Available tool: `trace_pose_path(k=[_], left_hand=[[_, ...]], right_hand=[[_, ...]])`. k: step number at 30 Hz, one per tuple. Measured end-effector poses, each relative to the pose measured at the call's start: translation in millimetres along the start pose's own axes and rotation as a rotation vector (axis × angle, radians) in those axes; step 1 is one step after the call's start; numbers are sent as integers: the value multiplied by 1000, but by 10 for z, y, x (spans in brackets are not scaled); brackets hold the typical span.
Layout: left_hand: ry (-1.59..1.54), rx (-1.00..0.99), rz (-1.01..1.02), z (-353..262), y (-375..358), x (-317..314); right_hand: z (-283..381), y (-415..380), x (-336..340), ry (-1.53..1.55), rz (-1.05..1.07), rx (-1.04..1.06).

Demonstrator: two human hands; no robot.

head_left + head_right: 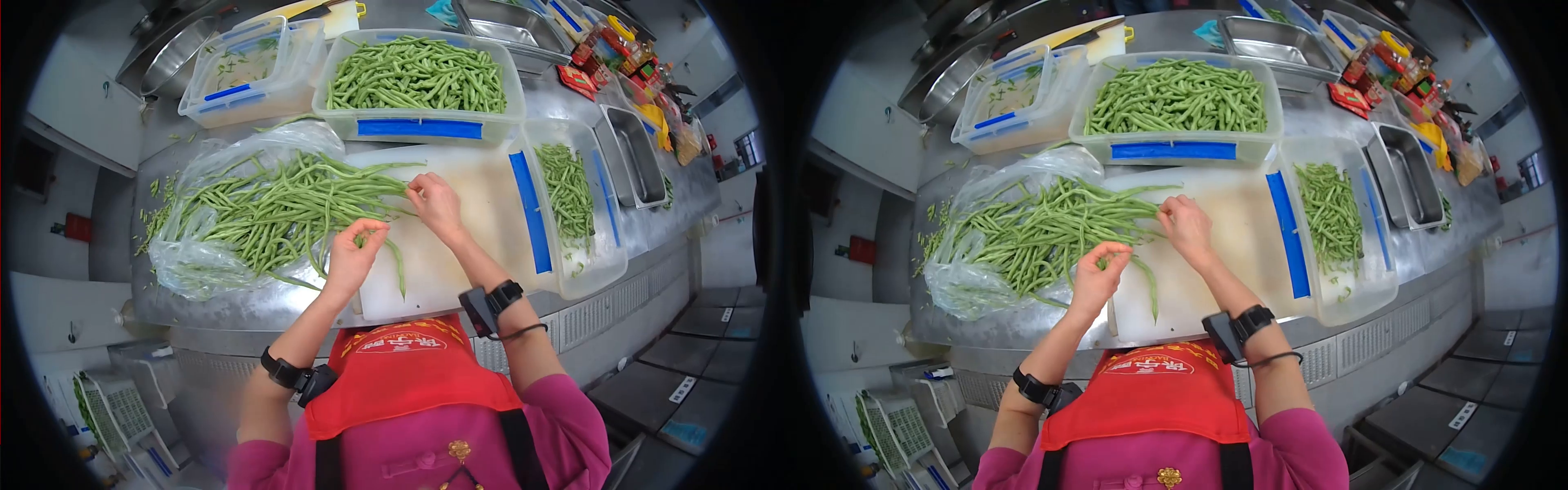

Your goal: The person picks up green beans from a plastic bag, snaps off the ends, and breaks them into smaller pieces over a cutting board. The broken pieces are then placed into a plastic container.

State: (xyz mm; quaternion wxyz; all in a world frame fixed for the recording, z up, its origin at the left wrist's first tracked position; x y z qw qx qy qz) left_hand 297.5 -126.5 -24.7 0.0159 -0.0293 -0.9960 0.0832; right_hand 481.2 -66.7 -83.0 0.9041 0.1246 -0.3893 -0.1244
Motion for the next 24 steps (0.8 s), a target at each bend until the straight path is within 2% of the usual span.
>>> trace_pose_path(k=[1,3,6,8,9,11,12,15,17,18,20,22,24], left_hand=[[130,-298,-40,44,60,-9],[349,-628,-94,68,68,-55],[628,-787,-109,-444,-26,-184],[823,-952,-49,-543,-40,-253],[817,-976,-16,-544,-42,-266],[809,-1024,56,-536,-68,-268],[754,-1037,50,-580,-87,-289],[596,-1036,13,-710,-147,-351],[510,-998,-58,-734,-110,-332],[392,-864,-95,-724,-94,-266],[157,-584,-164,-678,-83,-94],[-75,-463,-155,-707,-48,-9],[-261,-343,-150,-709,-39,12]], right_hand=[[110,27,80,30,-23,51],[319,-3,404,80,-66,141],[666,-123,872,-52,-60,523],[733,-218,1032,-26,-55,583],[728,-253,1088,-17,-54,611],[649,-291,1143,279,61,434],[614,-314,1147,429,117,344],[571,-452,1012,1177,197,-209],[395,-392,1063,1107,-32,-169],[290,-349,1128,1071,-146,-152],[63,-222,1513,690,-425,-192],[-93,-101,1965,81,-568,-109],[-162,-134,2006,-69,-499,-61]])
Point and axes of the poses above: each hand's wrist, its own y-axis towards the middle knuckle, its own x-axis out of the back of the hand, z = x × y, the point moved 1 cm from there along y, towards the middle knuckle, and after that the axes turned 8 degrees about -z, right-handed, at the moved point
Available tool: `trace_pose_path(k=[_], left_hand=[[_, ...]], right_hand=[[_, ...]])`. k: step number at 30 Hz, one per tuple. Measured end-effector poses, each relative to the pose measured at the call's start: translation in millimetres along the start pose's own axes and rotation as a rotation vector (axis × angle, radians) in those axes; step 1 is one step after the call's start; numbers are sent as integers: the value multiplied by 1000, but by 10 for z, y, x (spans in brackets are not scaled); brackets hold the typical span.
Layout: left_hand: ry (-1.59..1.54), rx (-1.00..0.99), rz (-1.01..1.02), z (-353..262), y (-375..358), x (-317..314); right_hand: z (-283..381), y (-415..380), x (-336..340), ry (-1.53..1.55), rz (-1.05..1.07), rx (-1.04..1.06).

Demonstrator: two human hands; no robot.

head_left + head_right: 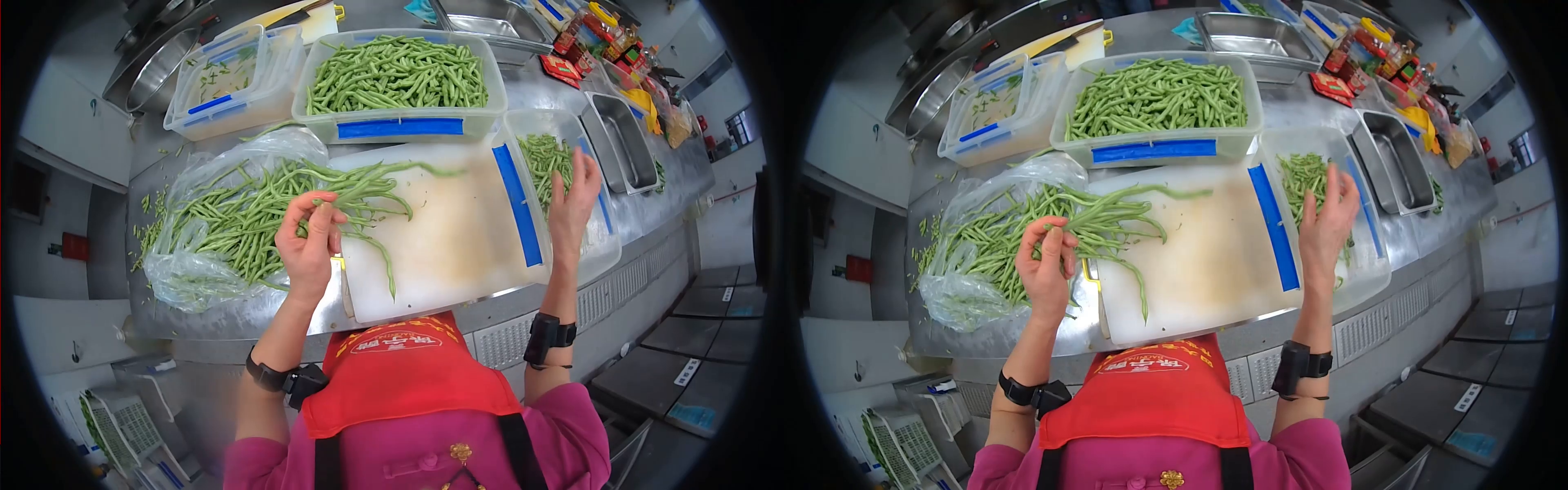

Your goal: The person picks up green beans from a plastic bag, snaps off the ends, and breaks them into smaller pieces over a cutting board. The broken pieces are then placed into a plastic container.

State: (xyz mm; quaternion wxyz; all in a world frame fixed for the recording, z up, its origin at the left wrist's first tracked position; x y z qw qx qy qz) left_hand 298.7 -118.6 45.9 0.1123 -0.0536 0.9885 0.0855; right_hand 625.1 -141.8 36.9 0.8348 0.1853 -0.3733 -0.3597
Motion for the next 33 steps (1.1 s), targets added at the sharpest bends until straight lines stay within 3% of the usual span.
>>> trace_pose_path(k=[3,5,7,9,12,13,16,17,20,21,22,25,27,30,33], left_hand=[[-163,151,-26,57,-6,-18],[-230,212,-14,134,-38,-48],[-192,260,45,225,-97,-66],[-126,300,97,259,-179,-85],[-47,402,353,336,-253,19],[-172,534,299,385,-268,81],[-499,637,147,528,-89,248],[-367,688,155,566,-63,266],[149,737,598,392,-49,89],[381,559,689,344,-84,-30],[378,531,643,361,-98,-49],[431,433,553,403,-144,-45],[549,345,546,383,-158,-27],[544,-275,702,209,-244,-115],[256,12,666,269,-282,-97]], right_hand=[[-146,-136,-2,-205,84,123],[-291,-512,-399,216,629,-285],[232,-673,-569,641,802,-534],[543,-671,-699,1041,661,-707],[575,-661,-846,1166,510,-733],[568,-651,-870,1129,478,-700],[673,-643,-817,1054,657,-592],[697,-656,-816,1043,693,-581],[783,-659,-845,1002,766,-550],[807,-655,-848,984,766,-550],[817,-651,-846,965,764,-550],[725,-640,-861,1129,435,-694],[639,-643,-880,1150,393,-778],[526,-688,-986,1115,497,-895],[531,-713,-1054,1051,562,-904]])
Point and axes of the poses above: each hand's wrist, its own y-axis towards the middle knuckle, its own x-axis out of the back of the hand, z = x × y, the point moved 1 cm from there along y, towards the middle knuckle, and after that the axes turned 8 degrees about -z, right-handed, at the moved point
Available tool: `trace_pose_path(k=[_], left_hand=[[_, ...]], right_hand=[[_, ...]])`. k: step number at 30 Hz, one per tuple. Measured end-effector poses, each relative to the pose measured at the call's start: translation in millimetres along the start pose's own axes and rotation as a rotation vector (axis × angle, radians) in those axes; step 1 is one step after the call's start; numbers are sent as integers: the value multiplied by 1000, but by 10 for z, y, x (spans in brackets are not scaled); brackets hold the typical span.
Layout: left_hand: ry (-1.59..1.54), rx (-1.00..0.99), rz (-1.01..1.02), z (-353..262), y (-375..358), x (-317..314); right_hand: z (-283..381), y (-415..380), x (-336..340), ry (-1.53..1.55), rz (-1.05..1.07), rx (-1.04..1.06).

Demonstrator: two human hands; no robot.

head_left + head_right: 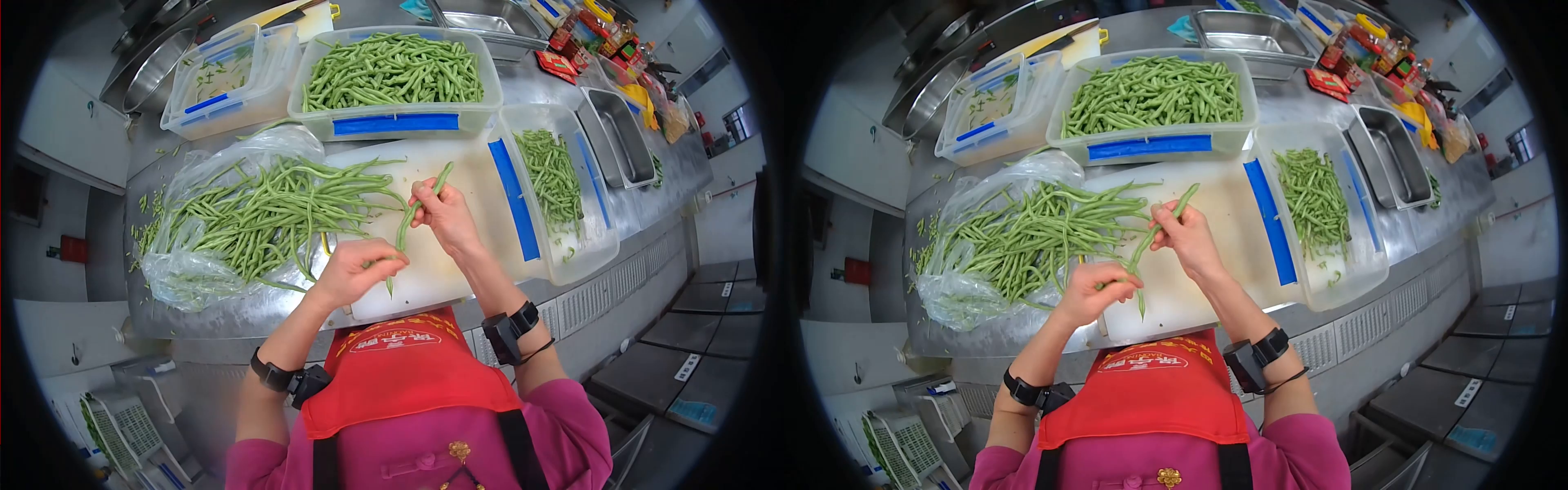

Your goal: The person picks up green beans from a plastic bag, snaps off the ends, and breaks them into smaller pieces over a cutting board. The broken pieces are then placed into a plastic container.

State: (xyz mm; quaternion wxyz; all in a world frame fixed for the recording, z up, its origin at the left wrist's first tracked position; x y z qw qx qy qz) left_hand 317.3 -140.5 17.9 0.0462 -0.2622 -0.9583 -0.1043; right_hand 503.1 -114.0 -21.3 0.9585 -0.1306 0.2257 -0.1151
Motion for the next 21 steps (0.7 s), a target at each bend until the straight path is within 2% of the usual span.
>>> trace_pose_path(k=[3,4,7,8,11,13,15,18,21], left_hand=[[-391,318,-9,-26,-67,157],[-437,353,-78,-18,-70,182],[-24,392,-229,93,49,178],[112,155,-313,200,80,73],[521,239,-185,143,118,62],[508,251,-187,57,126,47],[519,275,-159,87,99,76],[576,-253,-196,109,78,17],[680,-489,-101,27,51,-10]], right_hand=[[-17,40,18,-127,-12,62],[-18,50,22,-179,-15,88],[-63,-52,-102,-243,88,100],[-80,-79,-143,-260,114,98],[-105,-111,-210,-295,146,118],[-65,-81,-153,-302,95,169],[-17,-77,-77,-184,106,33],[-30,-32,-26,-9,186,-178],[-127,-9,-68,76,175,-322]])
Point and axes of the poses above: each hand's wrist, its own y-axis towards the middle knuckle, its own x-axis out of the back of the hand, z = x × y, the point moved 1 cm from there along y, towards the middle knuckle, and after that the axes turned 8 degrees about -z, right-handed, at the moved point
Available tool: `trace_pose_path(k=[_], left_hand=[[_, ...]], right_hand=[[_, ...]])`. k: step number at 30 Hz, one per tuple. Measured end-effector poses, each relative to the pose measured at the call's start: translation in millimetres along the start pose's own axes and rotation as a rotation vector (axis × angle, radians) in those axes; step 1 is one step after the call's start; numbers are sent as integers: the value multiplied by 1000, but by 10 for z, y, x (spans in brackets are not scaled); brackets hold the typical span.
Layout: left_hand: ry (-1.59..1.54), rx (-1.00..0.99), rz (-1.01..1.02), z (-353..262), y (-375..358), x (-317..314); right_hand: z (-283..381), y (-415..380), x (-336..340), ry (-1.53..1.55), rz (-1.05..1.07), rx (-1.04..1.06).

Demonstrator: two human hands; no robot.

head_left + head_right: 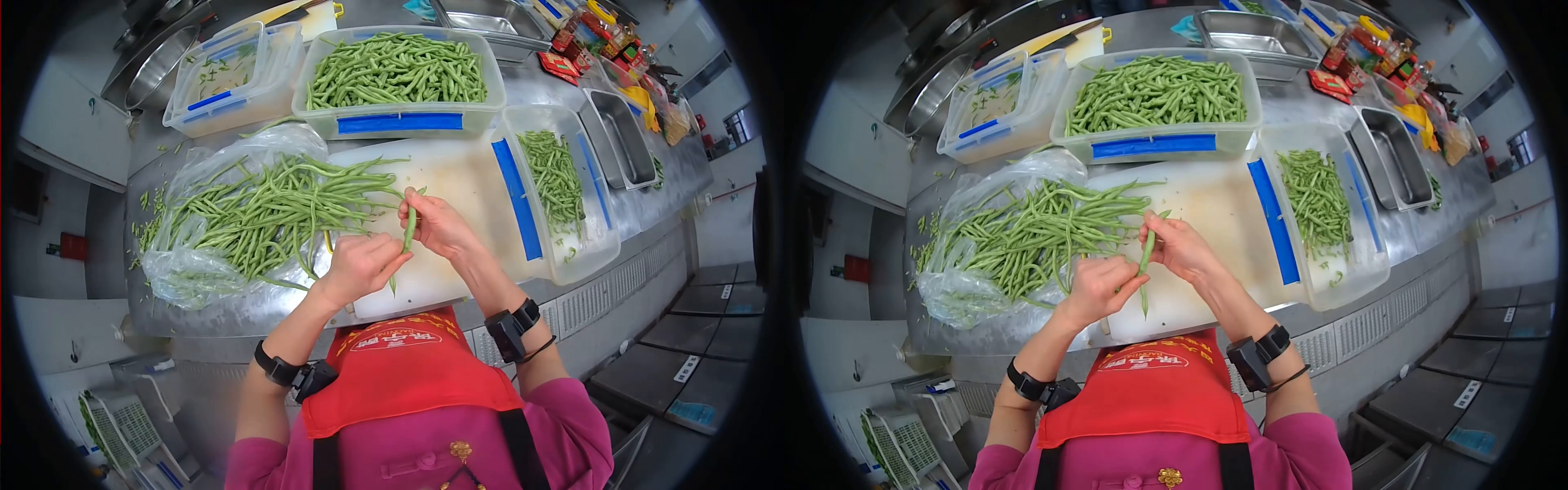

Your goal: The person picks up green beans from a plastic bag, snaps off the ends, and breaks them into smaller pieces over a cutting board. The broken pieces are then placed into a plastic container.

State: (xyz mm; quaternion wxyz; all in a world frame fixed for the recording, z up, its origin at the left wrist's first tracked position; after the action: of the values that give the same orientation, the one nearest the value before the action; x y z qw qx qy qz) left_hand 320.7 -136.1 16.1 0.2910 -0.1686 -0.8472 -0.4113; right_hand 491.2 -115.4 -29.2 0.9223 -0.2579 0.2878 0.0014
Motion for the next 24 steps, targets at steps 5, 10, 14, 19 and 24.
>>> trace_pose_path(k=[5,10,14,19,24], left_hand=[[-150,151,-245,7,17,57],[-921,1134,-264,194,-17,4],[-863,1102,-20,182,-76,-137],[-710,1144,26,270,-139,-144],[-648,1121,-3,326,-187,-165]], right_hand=[[-22,112,61,-179,-156,174],[-43,-40,-118,-425,-124,458],[-128,-29,-171,-562,-168,571],[-16,-92,-140,-601,-99,518],[-46,-57,53,-424,-44,506]])
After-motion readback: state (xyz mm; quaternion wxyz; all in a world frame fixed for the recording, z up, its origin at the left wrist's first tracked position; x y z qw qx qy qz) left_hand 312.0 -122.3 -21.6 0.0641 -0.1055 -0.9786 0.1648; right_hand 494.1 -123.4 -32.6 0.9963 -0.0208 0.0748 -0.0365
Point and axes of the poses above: each hand's wrist, its own y-axis towards the middle knuckle, its own x-axis out of the back of the hand, z = x × y, the point moved 1 cm from there along y, towards the middle knuckle, and after that the axes turned 8 degrees about -z, right-handed, at the moved point
